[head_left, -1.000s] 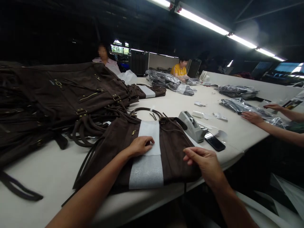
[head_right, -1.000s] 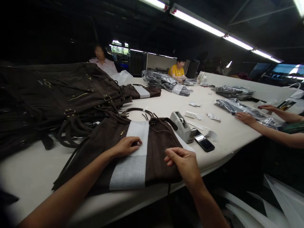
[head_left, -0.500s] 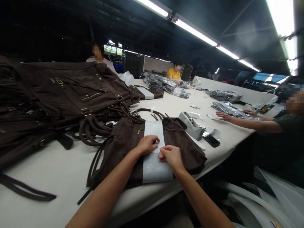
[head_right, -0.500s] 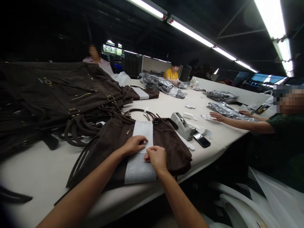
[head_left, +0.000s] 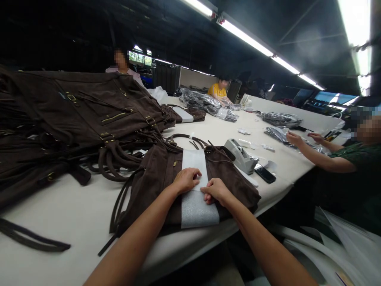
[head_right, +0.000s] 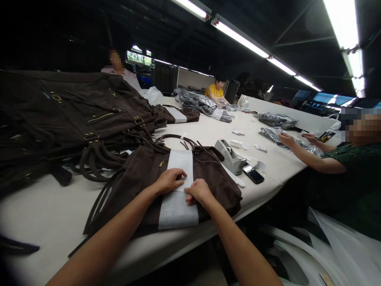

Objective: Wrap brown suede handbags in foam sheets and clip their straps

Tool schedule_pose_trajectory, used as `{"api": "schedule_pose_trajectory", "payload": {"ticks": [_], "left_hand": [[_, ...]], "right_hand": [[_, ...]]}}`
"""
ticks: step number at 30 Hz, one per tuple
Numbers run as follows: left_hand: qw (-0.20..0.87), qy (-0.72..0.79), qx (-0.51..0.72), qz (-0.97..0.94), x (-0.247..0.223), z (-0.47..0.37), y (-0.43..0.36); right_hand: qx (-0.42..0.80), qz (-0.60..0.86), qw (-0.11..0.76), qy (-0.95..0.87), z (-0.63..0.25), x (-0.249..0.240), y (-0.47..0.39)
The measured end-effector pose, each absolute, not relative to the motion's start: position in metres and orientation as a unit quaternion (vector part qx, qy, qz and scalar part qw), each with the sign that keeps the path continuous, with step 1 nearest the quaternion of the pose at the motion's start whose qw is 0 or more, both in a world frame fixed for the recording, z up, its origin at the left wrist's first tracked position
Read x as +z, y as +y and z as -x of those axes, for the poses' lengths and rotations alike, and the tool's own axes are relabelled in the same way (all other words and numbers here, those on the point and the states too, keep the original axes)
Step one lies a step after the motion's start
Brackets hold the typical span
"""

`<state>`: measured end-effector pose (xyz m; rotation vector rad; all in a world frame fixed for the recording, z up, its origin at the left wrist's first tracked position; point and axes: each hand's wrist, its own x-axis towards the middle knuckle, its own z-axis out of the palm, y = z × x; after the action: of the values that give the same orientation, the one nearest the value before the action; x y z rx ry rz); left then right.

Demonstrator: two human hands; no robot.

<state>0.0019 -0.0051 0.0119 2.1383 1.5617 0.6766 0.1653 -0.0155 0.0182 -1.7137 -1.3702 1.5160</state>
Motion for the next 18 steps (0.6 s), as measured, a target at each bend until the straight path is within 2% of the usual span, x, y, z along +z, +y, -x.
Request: {"api": "schedule_pose_trajectory", "payload": {"ticks": [4,7,10,13,16,18], "left_hand": [[0.204,0.561,0.237,-0.767,0.015,-0.003,-0.006],[0.206,0.562,0.234,-0.766,0.016,-0.003,-0.006],[0.208,0.562,0.235,-0.765,0.017,-0.003,-0.006],[0.211,0.563,0.237,-0.764,0.017,-0.003,-0.007],[0.213,0.565,0.238,-0.761,0.017,-0.003,-0.007],[0.213,0.568,0.237,-0.759,0.017,-0.003,-0.006]], "right_hand": [[0.481,0.62,0.116,-0.609,-0.177,0.02,-0.011],[0.413,0.617,0.064,-0.667,-0.181,0.025,-0.018],[0.262,0.632,0.071,-0.726,-0.181,0.031,-0.035],[0.104,0.62,0.122,-0.768,-0.181,0.029,-0.057],[0.048,0.572,0.143,-0.806,-0.185,0.022,-0.068],[0.038,0.549,0.115,-0.827,-0.185,0.019,-0.068]]}}
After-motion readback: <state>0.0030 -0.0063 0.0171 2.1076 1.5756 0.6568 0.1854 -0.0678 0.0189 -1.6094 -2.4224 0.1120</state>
